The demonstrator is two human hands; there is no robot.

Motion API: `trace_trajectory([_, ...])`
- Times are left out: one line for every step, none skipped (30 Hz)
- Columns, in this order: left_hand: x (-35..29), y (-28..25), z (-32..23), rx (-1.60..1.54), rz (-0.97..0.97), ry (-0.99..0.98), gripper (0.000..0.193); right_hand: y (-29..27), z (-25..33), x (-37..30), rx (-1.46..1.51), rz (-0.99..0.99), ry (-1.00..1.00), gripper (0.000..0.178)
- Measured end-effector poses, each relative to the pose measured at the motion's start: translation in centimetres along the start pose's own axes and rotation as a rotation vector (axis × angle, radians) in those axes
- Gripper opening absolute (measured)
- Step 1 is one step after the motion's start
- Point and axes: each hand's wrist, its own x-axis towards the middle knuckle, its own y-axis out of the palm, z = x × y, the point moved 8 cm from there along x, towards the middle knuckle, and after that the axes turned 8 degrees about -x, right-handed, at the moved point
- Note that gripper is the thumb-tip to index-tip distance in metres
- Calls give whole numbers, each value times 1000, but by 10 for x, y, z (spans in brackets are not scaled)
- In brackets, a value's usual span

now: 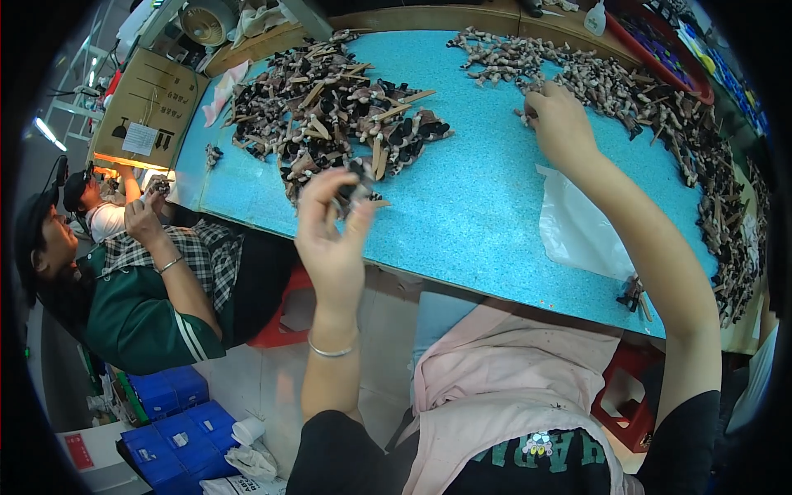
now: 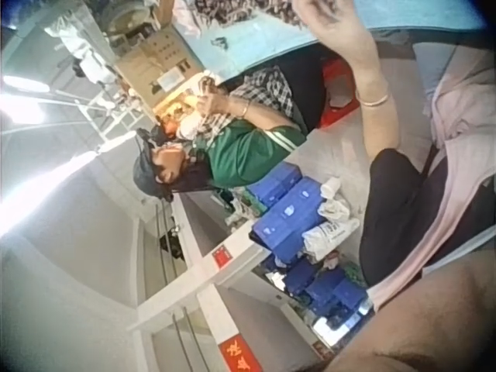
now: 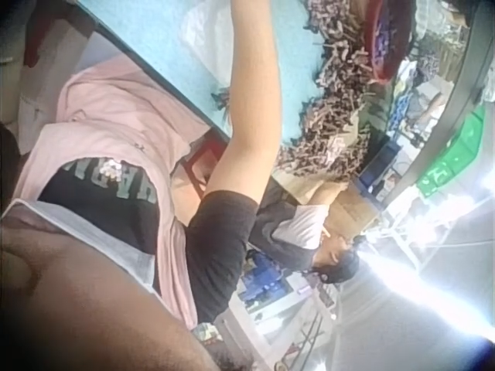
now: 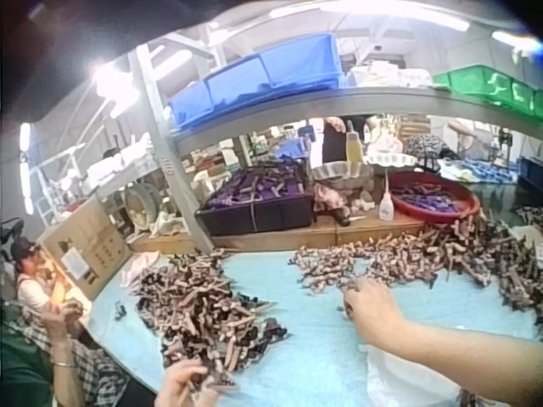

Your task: The person applies adhesive from a bottle onto toy figures and attaches limbs and accessories to the figures by hand.

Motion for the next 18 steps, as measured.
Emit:
trace_trajectory([10, -4, 1, -7, -22, -12, 26, -1, 2, 0, 13, -15, -37, 12])
trace_trajectory([20, -8, 2, -15, -42, -24, 25, -2, 0, 1, 11, -15, -32, 12])
trace_trajectory([29, -11, 3, 41, -32, 11, 26, -1, 3, 2, 31, 38, -52, 12])
trace_trajectory([39, -12, 6, 94, -22, 45, 27, 1, 4, 3, 48, 91, -71, 13])
trace_trajectory([47, -7, 3, 364, 29, 110, 31, -3, 6, 2, 47, 91, -69, 13])
trace_trajectory([53, -2, 7, 532, 80, 170, 35, -3, 5, 3, 48, 127, -41, 13])
trace_trajectory([50, 2, 8, 669, 78, 247, 36, -3, 2, 3, 50, 164, -13, 13])
trace_trajectory([47, 7, 9, 806, 75, 323, 38, -3, 0, 1, 48, 161, -9, 13])
trace_trajectory([47, 13, 10, 817, 88, 337, 38, -6, -5, -2, 102, 104, 1, 14])
trace_trajectory([45, 17, 9, 809, 101, 342, 38, -10, -10, -6, 154, 48, 14, 16])
trace_trajectory([41, 18, 6, 779, 70, 342, 38, -10, -17, -9, 146, 50, 30, 16])
trace_trajectory([37, 23, 6, 737, 50, 339, 37, -10, -24, -12, 225, 87, 60, 18])
trace_trajectory([32, 27, 2, 695, 53, 306, 35, -13, -32, -19, 299, 127, 103, 21])
trace_trajectory([24, 34, -9, 728, 53, 345, 31, -19, -39, -24, 273, 138, 148, 21])
trace_trajectory([12, 39, -17, 631, 55, 304, 28, -31, -37, -27, 343, 126, 133, 20])
trace_trajectory([-1, 46, -21, 662, 89, 344, 29, -44, -42, -36, 400, 110, 122, 19])
trace_trajectory([-17, 65, -24, 645, 209, 359, 30, -49, -55, -48, 362, 126, 163, 19])
trace_trajectory([-32, 84, -26, 624, 326, 383, 30, -52, -68, -63, 490, 191, 217, 18])
